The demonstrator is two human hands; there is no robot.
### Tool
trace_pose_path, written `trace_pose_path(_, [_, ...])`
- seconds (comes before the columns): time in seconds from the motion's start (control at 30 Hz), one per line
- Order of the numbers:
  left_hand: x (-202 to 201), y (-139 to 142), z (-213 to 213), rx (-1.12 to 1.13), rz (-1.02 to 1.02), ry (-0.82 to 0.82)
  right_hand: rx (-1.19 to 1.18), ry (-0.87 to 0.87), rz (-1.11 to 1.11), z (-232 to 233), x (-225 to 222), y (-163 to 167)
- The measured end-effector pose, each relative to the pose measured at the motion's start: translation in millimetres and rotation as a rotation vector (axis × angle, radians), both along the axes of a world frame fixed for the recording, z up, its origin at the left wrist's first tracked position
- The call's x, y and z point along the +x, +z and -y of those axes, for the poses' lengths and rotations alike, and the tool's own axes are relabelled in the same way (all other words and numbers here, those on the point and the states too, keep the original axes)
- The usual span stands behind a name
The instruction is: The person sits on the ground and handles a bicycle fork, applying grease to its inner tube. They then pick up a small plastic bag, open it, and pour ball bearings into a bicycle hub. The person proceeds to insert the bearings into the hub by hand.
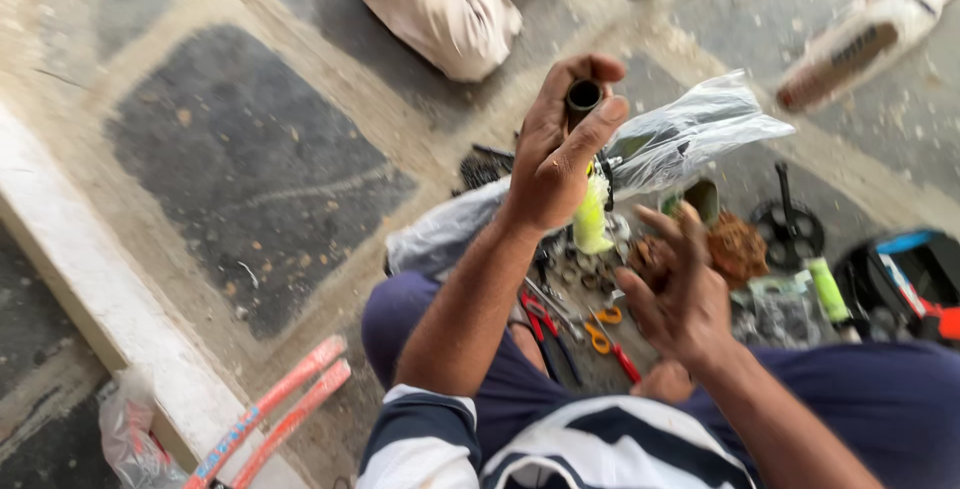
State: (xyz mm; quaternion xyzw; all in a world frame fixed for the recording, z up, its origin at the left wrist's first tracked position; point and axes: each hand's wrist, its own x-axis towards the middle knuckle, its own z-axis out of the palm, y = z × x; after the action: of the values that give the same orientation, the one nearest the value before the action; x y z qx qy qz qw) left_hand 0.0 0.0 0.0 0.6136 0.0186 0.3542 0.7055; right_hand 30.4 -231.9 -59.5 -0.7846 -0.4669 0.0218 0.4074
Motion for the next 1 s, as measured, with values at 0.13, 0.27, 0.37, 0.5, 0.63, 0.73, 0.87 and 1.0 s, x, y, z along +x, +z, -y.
trace_pose_path(0.13, [13.7, -5.3, -18.9, 0.145, -0.007, 0.203, 0.047, 0.007, -0.032, 28.6, 14.9, -6.7])
trace_pose_path(0.27, [33.3, -11.5, -33.4, 0.314, 0.026, 0.433, 0.061, 0.008, -0.130, 50.3, 24.7, -12.0])
trace_pose_path(0.37, [62.1, -2.9, -44.9, 0.517, 0.168, 0.445, 0.055, -0.022, -0.107, 50.6, 34.7, -7.6])
trace_pose_path(0.5, [81.7, 18.4, -63.3, 0.667, 0.326, 0.302, 0.175, 0.044, -0.154, 46.4, 36.6, 9.1])
trace_pose_path(0.63, [61.3, 27.7, -54.4, 0.517, 0.495, 0.423, 0.278, 0.206, -0.235, 29.9, 35.6, 36.4])
trace_pose_path(0.73, [31.5, 28.6, -36.6, 0.368, 0.489, 0.522, 0.302, 0.369, -0.314, 5.4, 33.7, 51.7])
trace_pose_path(0.87, [-9.7, 27.7, -18.9, 0.152, 0.513, 0.504, 0.296, 0.512, -0.290, -33.2, 37.4, 53.7])
trace_pose_path(1.0, [-21.4, 33.6, -18.7, 0.019, 0.510, 0.482, 0.214, 0.555, -0.282, -68.9, 48.0, 47.0])
